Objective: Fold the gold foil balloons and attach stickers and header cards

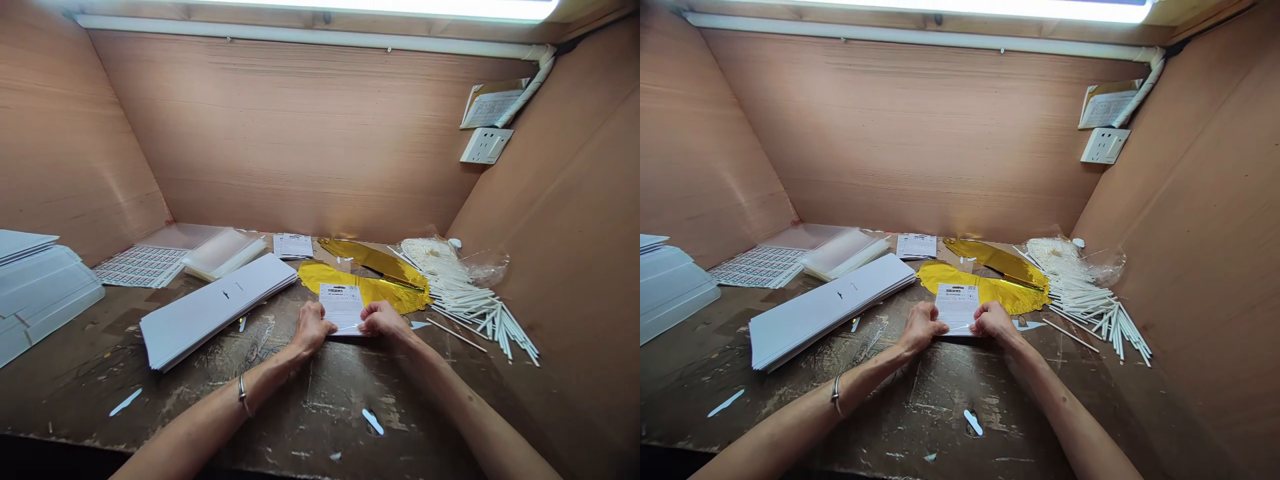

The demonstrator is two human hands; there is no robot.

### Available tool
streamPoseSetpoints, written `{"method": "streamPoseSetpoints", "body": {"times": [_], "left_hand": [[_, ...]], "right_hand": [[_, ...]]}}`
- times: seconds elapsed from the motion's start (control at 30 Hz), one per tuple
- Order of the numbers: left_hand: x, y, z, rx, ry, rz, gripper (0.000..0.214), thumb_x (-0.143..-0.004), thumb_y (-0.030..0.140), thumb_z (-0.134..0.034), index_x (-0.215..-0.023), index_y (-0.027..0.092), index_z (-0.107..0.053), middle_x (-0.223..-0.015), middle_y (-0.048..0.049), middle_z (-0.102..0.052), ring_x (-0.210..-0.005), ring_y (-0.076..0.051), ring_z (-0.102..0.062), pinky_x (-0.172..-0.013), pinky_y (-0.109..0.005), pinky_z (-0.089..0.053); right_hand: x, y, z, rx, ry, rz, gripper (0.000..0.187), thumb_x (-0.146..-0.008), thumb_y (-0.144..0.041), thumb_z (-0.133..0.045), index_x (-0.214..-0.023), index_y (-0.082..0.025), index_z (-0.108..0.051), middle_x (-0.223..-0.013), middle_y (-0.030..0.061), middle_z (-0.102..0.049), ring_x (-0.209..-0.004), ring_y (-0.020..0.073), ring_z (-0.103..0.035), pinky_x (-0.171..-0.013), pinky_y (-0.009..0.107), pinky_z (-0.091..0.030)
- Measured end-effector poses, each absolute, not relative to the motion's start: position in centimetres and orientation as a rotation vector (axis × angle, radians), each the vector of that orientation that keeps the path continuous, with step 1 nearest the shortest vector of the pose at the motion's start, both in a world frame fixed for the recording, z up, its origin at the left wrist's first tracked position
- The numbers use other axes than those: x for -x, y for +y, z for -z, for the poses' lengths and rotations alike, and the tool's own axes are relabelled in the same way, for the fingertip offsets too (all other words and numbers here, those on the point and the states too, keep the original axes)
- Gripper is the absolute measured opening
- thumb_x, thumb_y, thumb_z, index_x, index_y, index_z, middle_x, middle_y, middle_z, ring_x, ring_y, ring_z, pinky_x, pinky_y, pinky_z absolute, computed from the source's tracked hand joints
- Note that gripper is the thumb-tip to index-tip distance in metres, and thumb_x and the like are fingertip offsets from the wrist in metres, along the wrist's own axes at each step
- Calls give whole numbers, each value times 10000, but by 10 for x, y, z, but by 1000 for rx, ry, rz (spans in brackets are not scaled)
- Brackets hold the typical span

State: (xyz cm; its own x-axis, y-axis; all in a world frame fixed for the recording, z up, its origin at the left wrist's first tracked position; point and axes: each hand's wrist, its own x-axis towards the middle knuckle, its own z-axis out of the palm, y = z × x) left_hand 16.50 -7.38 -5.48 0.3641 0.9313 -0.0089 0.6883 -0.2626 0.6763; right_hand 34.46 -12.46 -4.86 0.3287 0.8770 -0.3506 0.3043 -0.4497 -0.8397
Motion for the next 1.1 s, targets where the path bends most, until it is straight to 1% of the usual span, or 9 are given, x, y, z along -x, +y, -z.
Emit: {"method": "streamPoseSetpoints", "body": {"times": [0.07,0.13,0.3,0.5,0.6,0.67,0.77,0.93,1.1], "left_hand": [[-162,-78,56,-1976,1470,-682,379,-493,277,-721,-793,126,-545,-873,-69,-564,-845,-207,-537,-685,-257,-412],[-160,-81,57,-1767,1428,-708,467,-491,266,-731,-865,134,-484,-852,-65,-561,-808,-207,-555,-655,-276,-437],[-163,-84,62,-1009,984,-626,312,-596,145,-646,-794,138,-405,-669,-35,-579,-449,-148,-551,-400,-281,-450],[-167,-87,54,-839,668,-819,320,-531,117,-674,-747,128,-438,-682,-39,-620,-396,-155,-554,-330,-284,-458],[-170,-85,46,-855,606,-850,338,-515,132,-696,-770,115,-476,-688,-47,-629,-412,-159,-562,-340,-285,-466],[-172,-79,42,-871,631,-841,325,-516,137,-705,-755,109,-487,-663,-45,-622,-412,-163,-563,-337,-286,-465],[-177,-63,36,-907,697,-807,240,-575,123,-673,-728,105,-490,-618,-35,-604,-393,-155,-552,-322,-272,-456],[-181,-8,16,-1042,933,-816,81,-720,74,-543,-703,99,-468,-537,-7,-543,-394,-142,-553,-329,-248,-463],[-174,71,-2,-1191,1223,-806,71,-734,68,-559,-748,83,-490,-486,3,-516,-396,-144,-551,-347,-239,-463]], "right_hand": [[-342,-128,42,1874,-980,-1151,170,-429,-73,-607,-516,-165,-493,-364,-47,-489,-356,90,-449,-365,197,-317],[-340,-132,38,1813,-915,-1204,177,-420,-70,-606,-503,-164,-481,-350,-49,-477,-342,81,-432,-351,188,-300],[-340,-141,45,1772,-920,-1161,189,-449,-126,-625,-574,-169,-490,-376,-49,-482,-353,96,-444,-338,192,-308],[-348,-153,57,1675,-1023,-594,316,-488,-283,-706,-760,-189,-577,-671,5,-576,-467,111,-505,-373,219,-390],[-346,-153,58,1548,-942,-874,347,-555,-405,-685,-796,-185,-567,-592,-14,-551,-378,87,-440,-351,233,-397],[-343,-150,59,1426,-897,-1068,342,-598,-486,-646,-692,-175,-539,-475,-42,-490,-321,60,-363,-334,222,-388],[-341,-134,59,1336,-856,-1080,395,-560,-519,-669,-576,-170,-485,-404,-54,-456,-290,34,-307,-305,191,-354],[-344,-67,48,1416,-917,-1009,380,-577,-502,-656,-576,-161,-489,-432,-26,-507,-288,37,-328,-280,184,-350],[-334,34,36,1616,-1058,-907,326,-700,-433,-587,-569,-152,-486,-433,-9,-520,-266,40,-338,-276,190,-366]]}}
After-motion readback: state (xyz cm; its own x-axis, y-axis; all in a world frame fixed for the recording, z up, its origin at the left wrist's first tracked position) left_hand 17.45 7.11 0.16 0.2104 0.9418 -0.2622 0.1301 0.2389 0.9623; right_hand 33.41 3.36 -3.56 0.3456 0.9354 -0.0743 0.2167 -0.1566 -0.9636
